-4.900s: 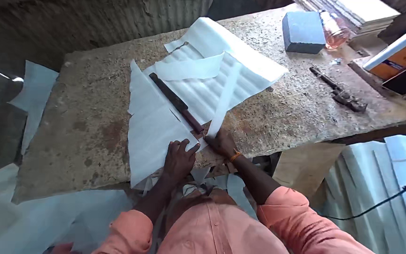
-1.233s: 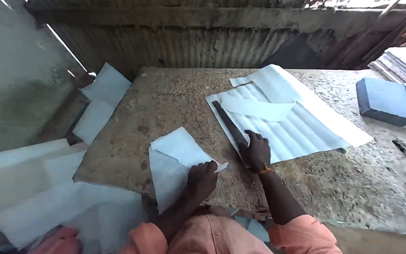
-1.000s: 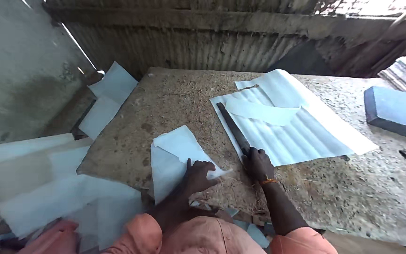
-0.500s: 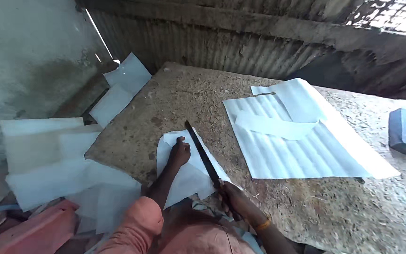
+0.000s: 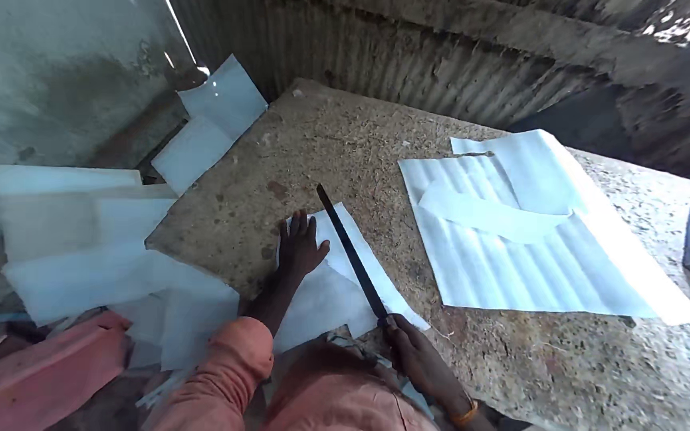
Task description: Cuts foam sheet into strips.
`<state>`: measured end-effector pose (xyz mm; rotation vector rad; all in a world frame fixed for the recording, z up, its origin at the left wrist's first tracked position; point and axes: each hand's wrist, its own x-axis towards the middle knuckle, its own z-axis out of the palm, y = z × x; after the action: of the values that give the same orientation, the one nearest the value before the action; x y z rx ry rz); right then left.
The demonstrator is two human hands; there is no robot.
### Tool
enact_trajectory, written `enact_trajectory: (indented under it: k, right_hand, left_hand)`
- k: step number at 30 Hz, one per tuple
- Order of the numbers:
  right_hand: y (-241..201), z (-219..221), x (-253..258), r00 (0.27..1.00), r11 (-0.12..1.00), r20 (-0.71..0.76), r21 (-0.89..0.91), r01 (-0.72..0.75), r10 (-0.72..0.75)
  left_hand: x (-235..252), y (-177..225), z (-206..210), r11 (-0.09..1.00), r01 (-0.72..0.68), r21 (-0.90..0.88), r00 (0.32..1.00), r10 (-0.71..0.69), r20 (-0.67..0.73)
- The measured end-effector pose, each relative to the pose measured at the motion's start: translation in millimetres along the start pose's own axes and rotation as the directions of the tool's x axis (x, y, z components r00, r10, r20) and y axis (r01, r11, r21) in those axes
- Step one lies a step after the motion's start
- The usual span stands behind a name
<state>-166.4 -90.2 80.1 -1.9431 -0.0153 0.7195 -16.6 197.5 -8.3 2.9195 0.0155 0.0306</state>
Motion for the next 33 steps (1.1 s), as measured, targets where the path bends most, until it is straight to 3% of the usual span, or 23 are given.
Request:
enact_trajectory:
  k: [6, 10, 12, 21, 26, 30, 33]
  right_hand:
    - [-4, 8, 8, 0.997, 0.938, -0.031, -0.341, 0.055, -0.069]
    - [-20, 17, 11, 0.989, 0.831, -0.058, -0.551, 0.083, -0.137]
    - [-30, 23, 14, 0.988, 0.787, -0.064, -0.612, 0.073, -0.141]
    - [-57, 47, 56, 0.997, 0.686, -0.074, -0.727, -0.030, -0.035]
    - [-48, 45, 67, 0.987, 0.699, -0.045, -0.711, 0.076, -0.153]
    - [-47, 41, 54, 0.994, 0.717, -0.005, -0.693, 0.074, -0.108]
    - [-30, 39, 12, 0.998, 0.722, -0.008, -0.691, 0.039, -0.062]
  left_hand:
    - [-17, 7, -33, 0.998, -0.021, -0.056, 0.992, 0.028, 0.127]
    - [-6, -13, 9, 0.992, -0.123, -0.028, 0.992, 0.122, -0.020]
    - [-3, -19, 10, 0.987, -0.162, -0.019, 0.987, 0.163, 0.013]
    - [-3, -27, 3, 0.971, -0.237, -0.017, 0.970, 0.237, 0.046]
    - [-3, -28, 7, 0.974, -0.228, -0.015, 0.974, 0.228, 0.010]
    - [-3, -23, 11, 0.980, -0.193, 0.042, 0.981, 0.193, -0.008]
    - [-3, -20, 8, 0.986, -0.165, 0.030, 0.986, 0.166, -0.007]
